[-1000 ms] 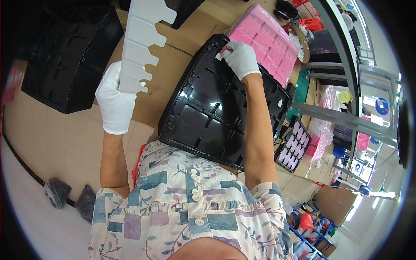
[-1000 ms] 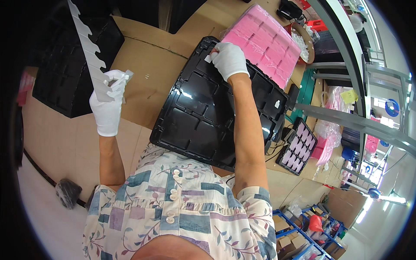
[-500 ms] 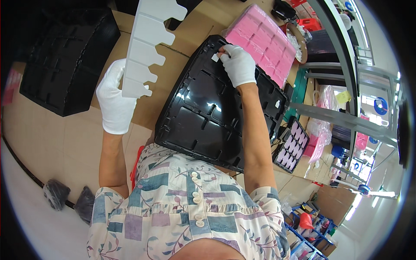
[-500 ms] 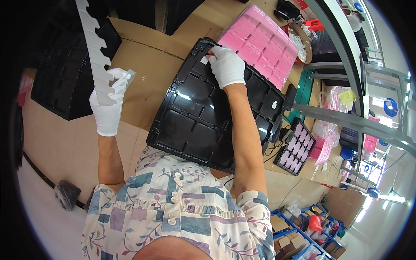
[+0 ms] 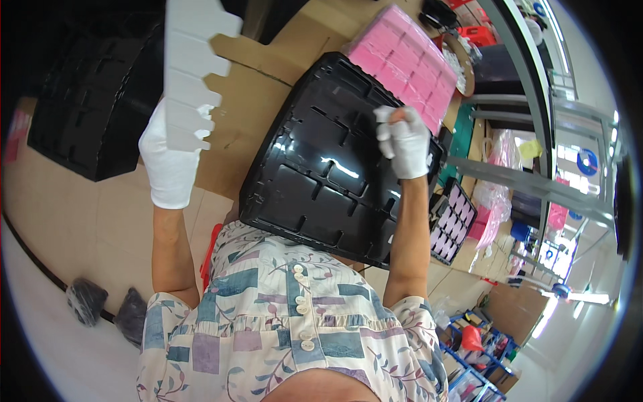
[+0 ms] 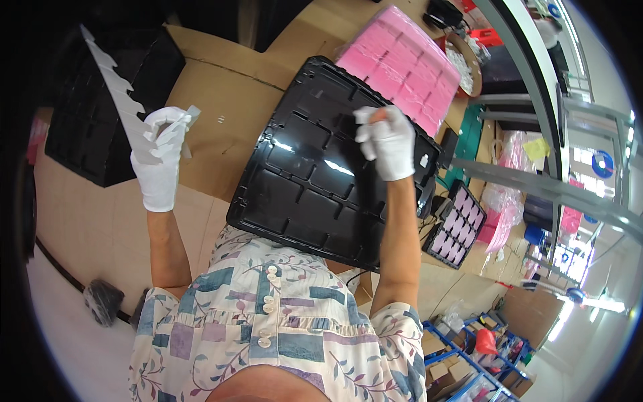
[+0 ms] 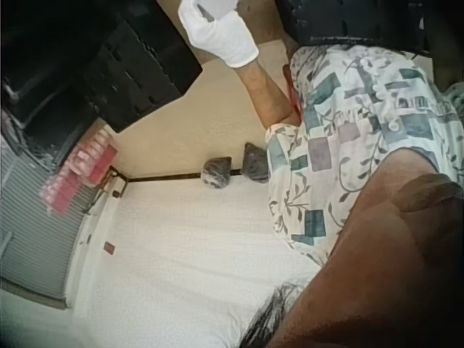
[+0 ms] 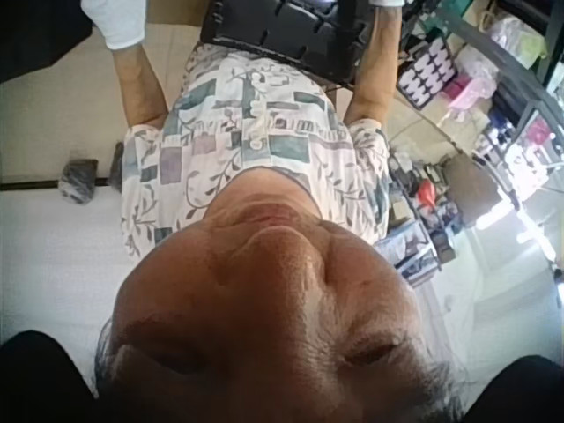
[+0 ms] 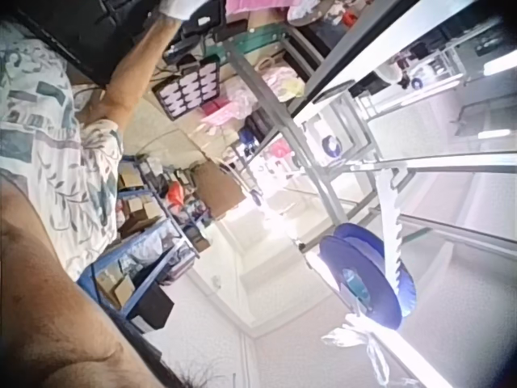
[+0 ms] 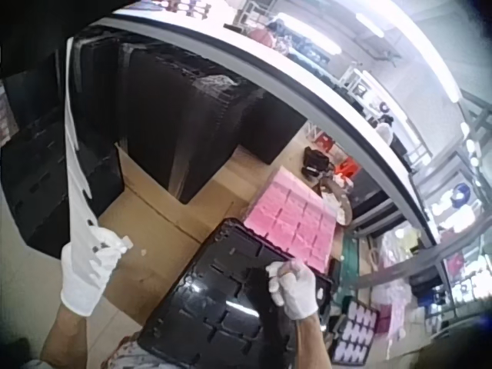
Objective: The person assembles black plastic trays by hand, attaching white adhesive strips to their undersides and inserting pink foam dividers.
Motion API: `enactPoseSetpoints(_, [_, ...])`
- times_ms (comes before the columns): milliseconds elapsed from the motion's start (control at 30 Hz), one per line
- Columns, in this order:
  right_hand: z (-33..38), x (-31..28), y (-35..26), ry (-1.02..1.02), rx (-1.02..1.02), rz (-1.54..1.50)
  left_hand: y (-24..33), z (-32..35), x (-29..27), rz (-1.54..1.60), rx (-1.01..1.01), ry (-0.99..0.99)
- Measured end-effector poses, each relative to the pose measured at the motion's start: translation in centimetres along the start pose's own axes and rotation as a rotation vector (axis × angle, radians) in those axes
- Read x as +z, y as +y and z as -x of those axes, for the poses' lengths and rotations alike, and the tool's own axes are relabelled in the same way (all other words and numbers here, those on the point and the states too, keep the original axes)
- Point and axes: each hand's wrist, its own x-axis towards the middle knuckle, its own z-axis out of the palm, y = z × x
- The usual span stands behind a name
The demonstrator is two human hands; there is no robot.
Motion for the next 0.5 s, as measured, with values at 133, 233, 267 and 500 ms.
enactPoseSetpoints(133, [0.9,-8.6,0.8,0.363,-0.007,-0.043,-0.5,-0.1,0.6,0.053,-0.029,0.025])
enactPoseSetpoints(233, [2.5,-15.7,2.3,0.392,0.080,0.140,0.1,-0.3,1.2,0.023,-0.005,-0.050])
enactPoseSetpoints(267, [2.9,-16.4,2.3,0.368,0.125,0.193,0.0,-0.3,1.3,-0.023,0.023,-0.076])
enactPoseSetpoints(500, [3.3,-15.1,1.8,0.312,0.098,0.719,1.1,0.0,4.0,-0.008,0.067,-0.169])
